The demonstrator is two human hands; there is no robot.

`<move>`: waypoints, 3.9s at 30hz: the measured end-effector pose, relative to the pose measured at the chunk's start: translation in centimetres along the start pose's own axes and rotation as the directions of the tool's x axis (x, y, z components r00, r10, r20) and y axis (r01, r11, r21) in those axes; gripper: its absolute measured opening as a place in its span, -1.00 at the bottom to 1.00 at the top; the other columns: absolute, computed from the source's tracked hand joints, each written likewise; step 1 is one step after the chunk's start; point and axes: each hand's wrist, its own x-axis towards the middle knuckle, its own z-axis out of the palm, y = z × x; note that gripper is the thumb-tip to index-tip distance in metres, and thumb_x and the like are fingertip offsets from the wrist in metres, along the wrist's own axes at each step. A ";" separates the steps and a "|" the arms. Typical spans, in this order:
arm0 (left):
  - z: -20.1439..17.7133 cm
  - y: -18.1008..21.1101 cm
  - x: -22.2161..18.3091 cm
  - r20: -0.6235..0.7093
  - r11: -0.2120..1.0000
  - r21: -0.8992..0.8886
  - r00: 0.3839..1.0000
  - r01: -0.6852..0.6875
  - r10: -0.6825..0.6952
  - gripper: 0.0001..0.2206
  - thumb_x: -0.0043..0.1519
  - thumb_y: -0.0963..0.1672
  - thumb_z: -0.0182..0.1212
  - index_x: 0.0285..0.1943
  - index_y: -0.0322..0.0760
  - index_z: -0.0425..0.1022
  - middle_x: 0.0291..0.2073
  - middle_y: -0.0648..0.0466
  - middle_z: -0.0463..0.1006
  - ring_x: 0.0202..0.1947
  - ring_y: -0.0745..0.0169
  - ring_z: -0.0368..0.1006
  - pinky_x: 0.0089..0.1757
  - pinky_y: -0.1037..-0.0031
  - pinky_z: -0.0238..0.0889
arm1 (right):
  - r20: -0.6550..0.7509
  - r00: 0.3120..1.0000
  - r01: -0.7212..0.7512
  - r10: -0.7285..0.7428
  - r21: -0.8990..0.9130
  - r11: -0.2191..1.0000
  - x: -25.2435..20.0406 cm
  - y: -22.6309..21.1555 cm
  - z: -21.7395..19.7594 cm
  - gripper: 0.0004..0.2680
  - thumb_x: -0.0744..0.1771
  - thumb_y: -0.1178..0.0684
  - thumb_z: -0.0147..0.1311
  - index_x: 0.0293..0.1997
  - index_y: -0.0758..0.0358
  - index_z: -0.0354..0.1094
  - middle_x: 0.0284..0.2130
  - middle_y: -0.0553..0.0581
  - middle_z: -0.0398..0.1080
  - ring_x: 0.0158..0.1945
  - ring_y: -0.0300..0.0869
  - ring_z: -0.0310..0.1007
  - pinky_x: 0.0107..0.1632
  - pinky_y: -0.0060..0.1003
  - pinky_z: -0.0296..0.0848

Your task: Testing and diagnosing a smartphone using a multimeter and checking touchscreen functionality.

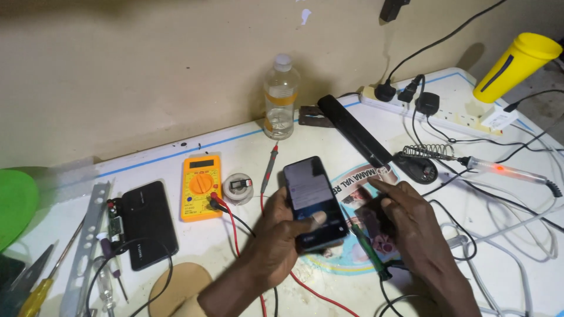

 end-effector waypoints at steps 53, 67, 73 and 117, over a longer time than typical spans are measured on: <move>1.7 0.5 0.1 0.000 0.892 -0.027 0.892 -0.451 0.452 -0.42 0.27 -0.14 0.13 0.52 -0.12 0.11 0.45 0.02 0.28 0.42 0.23 0.18 0.30 0.32 0.07 | -0.460 0.827 0.383 -0.323 0.043 0.923 -5.5 -9.3 5.5 -0.97 0.25 0.21 0.29 -0.35 0.32 0.58 -0.56 0.06 0.58 -0.48 -0.33 0.56 -0.32 -0.49 0.49; 1.5 -1.1 -0.1 0.020 0.858 0.016 0.858 -0.514 0.513 -0.37 0.26 -0.12 0.16 0.54 -0.19 0.03 0.41 -0.13 0.33 0.38 0.11 0.26 0.25 0.26 0.20 | -0.424 0.848 0.386 -0.317 0.085 0.919 -5.4 -7.7 6.1 -0.96 0.23 0.20 0.32 -0.35 0.31 0.59 -0.48 0.09 0.60 -0.45 -0.30 0.56 -0.35 -0.48 0.48; 0.6 0.0 0.4 0.026 0.893 -0.042 0.893 -0.448 0.450 -0.35 0.19 -0.11 0.25 0.49 -0.19 0.08 0.37 -0.12 0.38 0.34 0.09 0.31 0.20 0.17 0.29 | -0.414 0.907 0.217 -0.083 0.290 0.932 -4.6 -6.0 7.0 -0.88 0.18 0.16 0.39 -0.31 0.30 0.61 -0.55 0.11 0.62 -0.54 -0.33 0.56 -0.42 -0.49 0.55; 0.0 1.2 -0.1 0.432 0.798 0.258 0.804 -0.544 0.409 0.10 -0.04 -0.42 0.19 0.61 -0.19 -0.54 0.60 -0.06 -0.23 0.54 0.01 -0.14 0.25 0.25 0.18 | -0.264 0.963 0.180 -0.049 0.500 0.847 -3.8 -5.2 5.0 -0.83 0.34 0.12 0.07 -0.05 0.39 0.48 -0.30 0.14 0.42 -0.37 -0.21 0.49 -0.17 -0.38 0.46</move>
